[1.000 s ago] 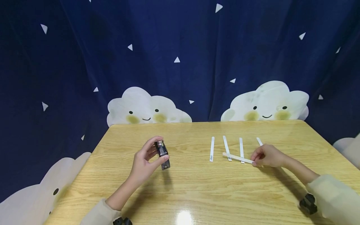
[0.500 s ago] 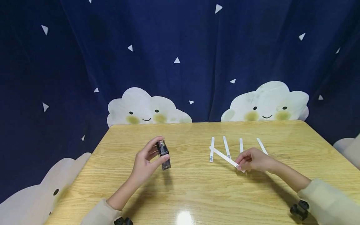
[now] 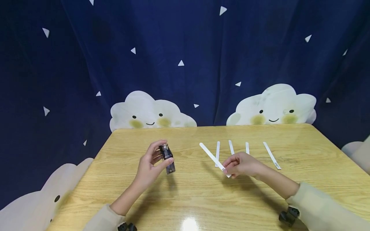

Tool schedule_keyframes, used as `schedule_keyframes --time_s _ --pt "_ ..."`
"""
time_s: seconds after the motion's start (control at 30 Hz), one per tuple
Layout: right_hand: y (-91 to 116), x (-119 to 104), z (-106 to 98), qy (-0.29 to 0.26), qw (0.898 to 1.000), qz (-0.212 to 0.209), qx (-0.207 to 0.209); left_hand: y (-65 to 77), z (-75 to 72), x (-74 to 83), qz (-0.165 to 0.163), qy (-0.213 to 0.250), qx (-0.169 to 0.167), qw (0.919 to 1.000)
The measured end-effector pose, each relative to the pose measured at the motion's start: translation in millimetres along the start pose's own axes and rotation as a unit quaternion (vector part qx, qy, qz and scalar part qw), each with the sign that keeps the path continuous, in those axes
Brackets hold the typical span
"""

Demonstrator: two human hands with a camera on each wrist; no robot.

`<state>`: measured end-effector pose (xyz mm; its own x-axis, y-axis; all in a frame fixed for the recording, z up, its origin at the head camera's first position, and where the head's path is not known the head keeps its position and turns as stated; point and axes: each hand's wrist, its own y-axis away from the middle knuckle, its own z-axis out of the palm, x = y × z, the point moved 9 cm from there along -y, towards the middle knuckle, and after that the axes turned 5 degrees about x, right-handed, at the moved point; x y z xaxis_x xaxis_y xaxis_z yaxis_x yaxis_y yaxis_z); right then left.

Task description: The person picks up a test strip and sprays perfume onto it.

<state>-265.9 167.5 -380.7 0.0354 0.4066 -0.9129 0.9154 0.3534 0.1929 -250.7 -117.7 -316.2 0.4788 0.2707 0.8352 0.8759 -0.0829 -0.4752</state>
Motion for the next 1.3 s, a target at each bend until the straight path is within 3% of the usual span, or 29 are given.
schedule_keyframes --time_s 0.13,0.27,0.47,0.8,1.2,1.3 --pt "-0.7 -12.1 8.5 -0.026 0.999 0.023 0.007 0.2 5.1 3.6 0.028 -0.017 -0.005 0.9995" --pt "-0.8 -26.4 12.5 -0.022 0.999 0.028 0.024 -0.6 5.3 10.5 0.068 -0.028 0.019 0.9971" --pt "-0.8 -46.1 18.7 -0.01 0.999 -0.001 0.043 -1.5 3.4 16.4 0.089 -0.034 0.048 0.9943" --pt "3.6 -63.0 33.3 -0.047 0.999 -0.006 0.024 -1.7 9.3 17.8 0.078 -0.024 0.044 0.9957" --pt "8.5 -70.9 37.3 -0.059 0.998 -0.009 0.011 -4.6 7.9 8.4 0.024 -0.013 0.046 0.9986" --pt "9.5 -71.4 37.3 -0.059 0.998 -0.009 0.009 -4.5 7.0 6.6 0.023 -0.011 0.044 0.9987"
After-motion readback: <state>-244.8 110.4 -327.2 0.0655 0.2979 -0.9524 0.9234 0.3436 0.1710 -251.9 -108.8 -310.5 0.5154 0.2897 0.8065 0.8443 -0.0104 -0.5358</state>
